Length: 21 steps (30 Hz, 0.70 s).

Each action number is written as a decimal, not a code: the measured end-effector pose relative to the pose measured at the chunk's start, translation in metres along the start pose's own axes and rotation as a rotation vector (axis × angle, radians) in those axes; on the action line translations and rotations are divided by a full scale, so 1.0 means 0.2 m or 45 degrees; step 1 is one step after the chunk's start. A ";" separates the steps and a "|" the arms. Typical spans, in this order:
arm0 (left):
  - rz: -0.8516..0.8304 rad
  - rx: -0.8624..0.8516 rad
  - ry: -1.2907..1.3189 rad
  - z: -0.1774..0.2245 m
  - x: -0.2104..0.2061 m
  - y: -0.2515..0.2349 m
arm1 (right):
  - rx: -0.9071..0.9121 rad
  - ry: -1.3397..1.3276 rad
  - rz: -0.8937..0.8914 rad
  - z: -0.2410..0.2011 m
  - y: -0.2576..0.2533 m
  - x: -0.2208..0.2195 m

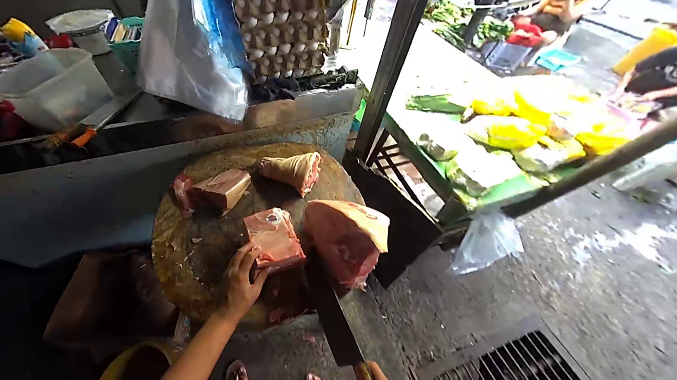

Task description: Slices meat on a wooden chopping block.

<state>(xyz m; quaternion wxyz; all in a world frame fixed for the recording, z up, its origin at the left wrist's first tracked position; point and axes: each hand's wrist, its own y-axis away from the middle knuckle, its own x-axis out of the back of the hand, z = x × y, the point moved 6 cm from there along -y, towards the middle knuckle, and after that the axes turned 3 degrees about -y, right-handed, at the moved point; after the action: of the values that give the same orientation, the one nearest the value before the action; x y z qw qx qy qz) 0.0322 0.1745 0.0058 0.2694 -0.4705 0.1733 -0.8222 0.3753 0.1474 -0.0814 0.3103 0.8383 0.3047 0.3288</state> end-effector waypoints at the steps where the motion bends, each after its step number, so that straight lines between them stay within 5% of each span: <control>1: 0.029 0.007 -0.012 0.00 0.00 0.02 | 0.012 0.014 0.010 -0.03 0.00 0.00; 15: -0.054 -0.032 -0.118 0.19 0.01 0.08 | -0.019 0.145 0.068 -0.18 -0.07 0.01; 21: -0.475 0.515 -0.050 -0.15 0.02 -0.16 | -0.059 0.188 0.080 -0.23 -0.05 0.02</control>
<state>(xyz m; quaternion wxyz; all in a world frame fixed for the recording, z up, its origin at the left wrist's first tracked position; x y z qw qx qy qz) -0.0050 0.1984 0.0105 0.2053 -0.4468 -0.0893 -0.8661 0.3412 0.1706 -0.0605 0.2959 0.8136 0.2924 0.4062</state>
